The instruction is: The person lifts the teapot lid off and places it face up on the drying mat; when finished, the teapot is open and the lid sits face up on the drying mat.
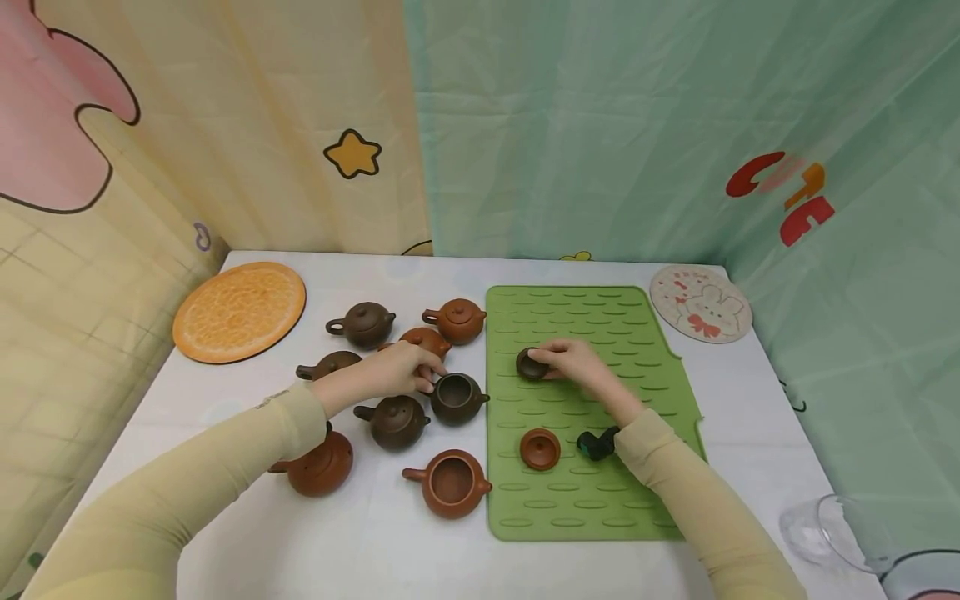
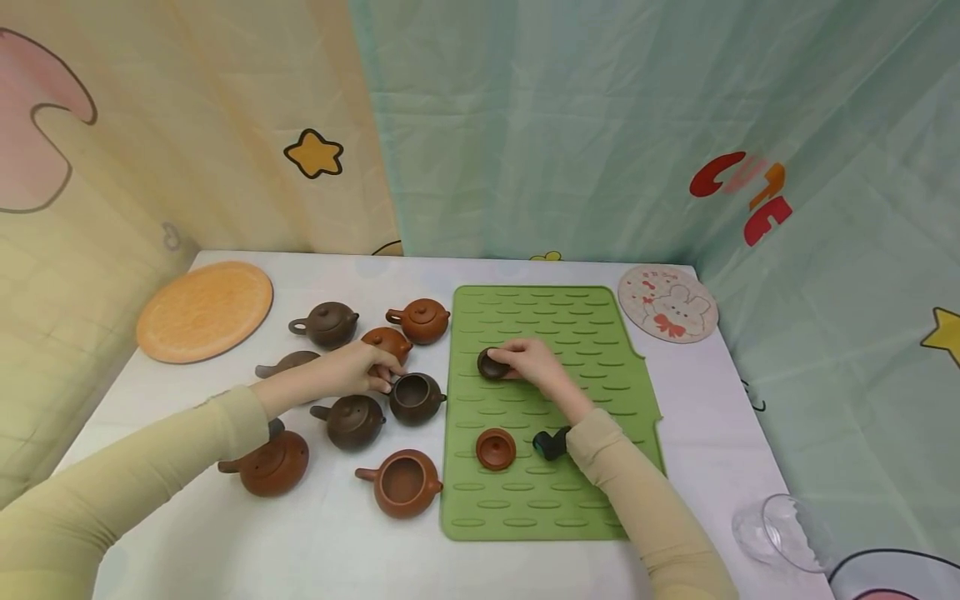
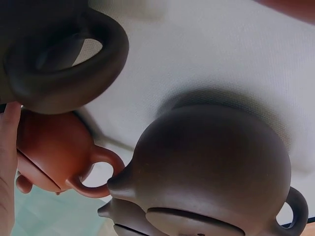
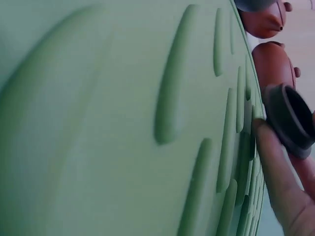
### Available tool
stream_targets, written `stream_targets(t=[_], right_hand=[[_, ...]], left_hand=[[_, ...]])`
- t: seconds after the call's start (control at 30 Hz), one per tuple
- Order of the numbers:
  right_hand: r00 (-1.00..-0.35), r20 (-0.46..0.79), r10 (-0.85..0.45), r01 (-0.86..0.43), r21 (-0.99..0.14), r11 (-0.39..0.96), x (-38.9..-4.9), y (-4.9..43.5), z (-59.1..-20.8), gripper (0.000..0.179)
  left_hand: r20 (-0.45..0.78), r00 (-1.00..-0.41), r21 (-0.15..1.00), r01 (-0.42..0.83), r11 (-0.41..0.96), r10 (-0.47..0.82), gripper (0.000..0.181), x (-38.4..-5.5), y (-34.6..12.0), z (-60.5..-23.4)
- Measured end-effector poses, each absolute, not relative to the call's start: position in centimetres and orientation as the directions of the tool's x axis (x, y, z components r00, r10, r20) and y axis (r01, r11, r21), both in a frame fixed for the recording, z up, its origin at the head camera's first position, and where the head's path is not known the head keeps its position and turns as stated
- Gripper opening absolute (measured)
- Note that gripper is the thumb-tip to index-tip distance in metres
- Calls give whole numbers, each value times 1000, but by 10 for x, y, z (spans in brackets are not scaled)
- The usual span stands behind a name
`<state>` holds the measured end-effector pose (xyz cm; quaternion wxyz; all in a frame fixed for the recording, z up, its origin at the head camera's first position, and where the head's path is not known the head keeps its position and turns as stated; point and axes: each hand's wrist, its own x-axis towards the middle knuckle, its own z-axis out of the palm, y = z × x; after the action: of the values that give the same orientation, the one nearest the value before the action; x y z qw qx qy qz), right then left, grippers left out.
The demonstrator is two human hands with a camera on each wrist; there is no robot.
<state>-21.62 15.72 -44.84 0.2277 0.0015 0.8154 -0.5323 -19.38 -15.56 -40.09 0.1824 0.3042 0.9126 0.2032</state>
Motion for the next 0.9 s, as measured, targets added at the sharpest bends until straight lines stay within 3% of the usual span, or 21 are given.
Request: stream_targets(t=[0.9], right_hand=[[-909, -328, -257, 137, -818, 558, -208, 155, -444, 43]], left_hand=[[-237, -750, 478, 464, 746, 618, 25, -194, -156, -401]])
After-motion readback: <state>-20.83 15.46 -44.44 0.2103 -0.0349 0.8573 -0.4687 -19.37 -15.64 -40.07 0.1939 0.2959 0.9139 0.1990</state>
